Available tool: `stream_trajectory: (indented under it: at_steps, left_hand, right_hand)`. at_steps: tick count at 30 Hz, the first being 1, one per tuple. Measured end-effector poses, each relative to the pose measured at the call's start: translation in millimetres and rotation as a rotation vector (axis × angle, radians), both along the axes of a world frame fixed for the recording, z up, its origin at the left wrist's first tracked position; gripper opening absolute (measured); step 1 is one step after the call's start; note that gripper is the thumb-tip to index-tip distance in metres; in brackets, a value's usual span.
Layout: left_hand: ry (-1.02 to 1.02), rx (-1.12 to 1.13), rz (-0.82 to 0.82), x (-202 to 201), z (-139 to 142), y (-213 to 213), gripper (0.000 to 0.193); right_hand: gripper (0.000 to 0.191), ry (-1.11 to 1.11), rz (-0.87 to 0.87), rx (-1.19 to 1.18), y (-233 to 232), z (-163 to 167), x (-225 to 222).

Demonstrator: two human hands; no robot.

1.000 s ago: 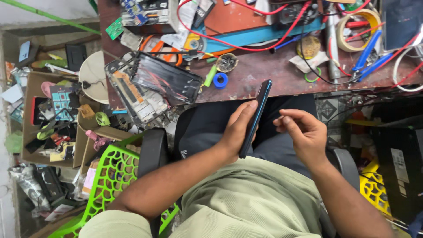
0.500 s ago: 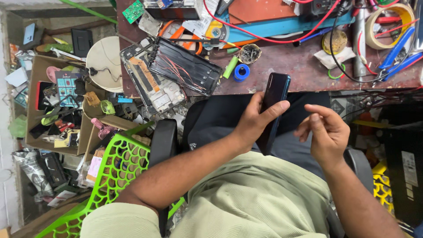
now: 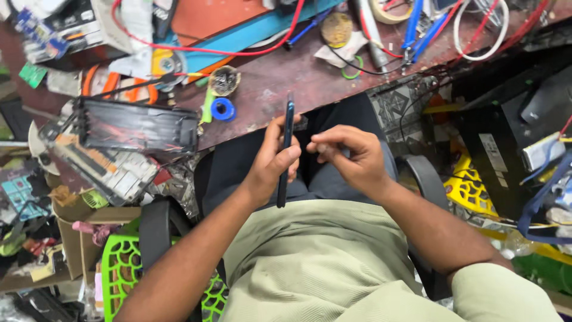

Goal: The person opens a smartphone, removes the back cover, and uses a screwdriver to unscrew internal components. They then use a soldering iron to work on the motherboard while seated at a cluttered repair bench.

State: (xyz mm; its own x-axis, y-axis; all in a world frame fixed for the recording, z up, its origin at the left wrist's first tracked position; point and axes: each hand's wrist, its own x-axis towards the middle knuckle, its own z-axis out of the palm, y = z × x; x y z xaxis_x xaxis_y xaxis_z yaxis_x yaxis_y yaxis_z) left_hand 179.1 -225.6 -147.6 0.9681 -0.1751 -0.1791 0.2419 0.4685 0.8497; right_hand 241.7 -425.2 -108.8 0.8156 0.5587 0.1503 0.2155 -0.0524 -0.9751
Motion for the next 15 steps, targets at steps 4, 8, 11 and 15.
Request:
stream_trajectory:
  at_steps: [4, 8, 11, 15]
  left_hand:
    - [-0.049, 0.161, 0.013, -0.4, -3.9, -7.4, 0.07]
    - [-0.114, 0.234, 0.022, -0.2, -8.0, -12.7, 0.073]
    - [-0.103, 0.201, 0.02, -1.0, -7.6, -14.8, 0.075]
    - [-0.08, 0.216, 0.02, -0.4, -4.9, -16.2, 0.074]
  right_hand:
    - [0.018, 0.213, -0.034, 0.036, -7.3, -1.3, 2.5]
    - [0.019, 0.18, 0.001, 0.054, -14.4, -6.1, 3.7]
    - [0.018, 0.172, 0.006, 0.05, -17.0, -9.3, 3.7]
    - [0.017, 0.128, 0.023, 0.032, -18.8, -10.4, 4.2]
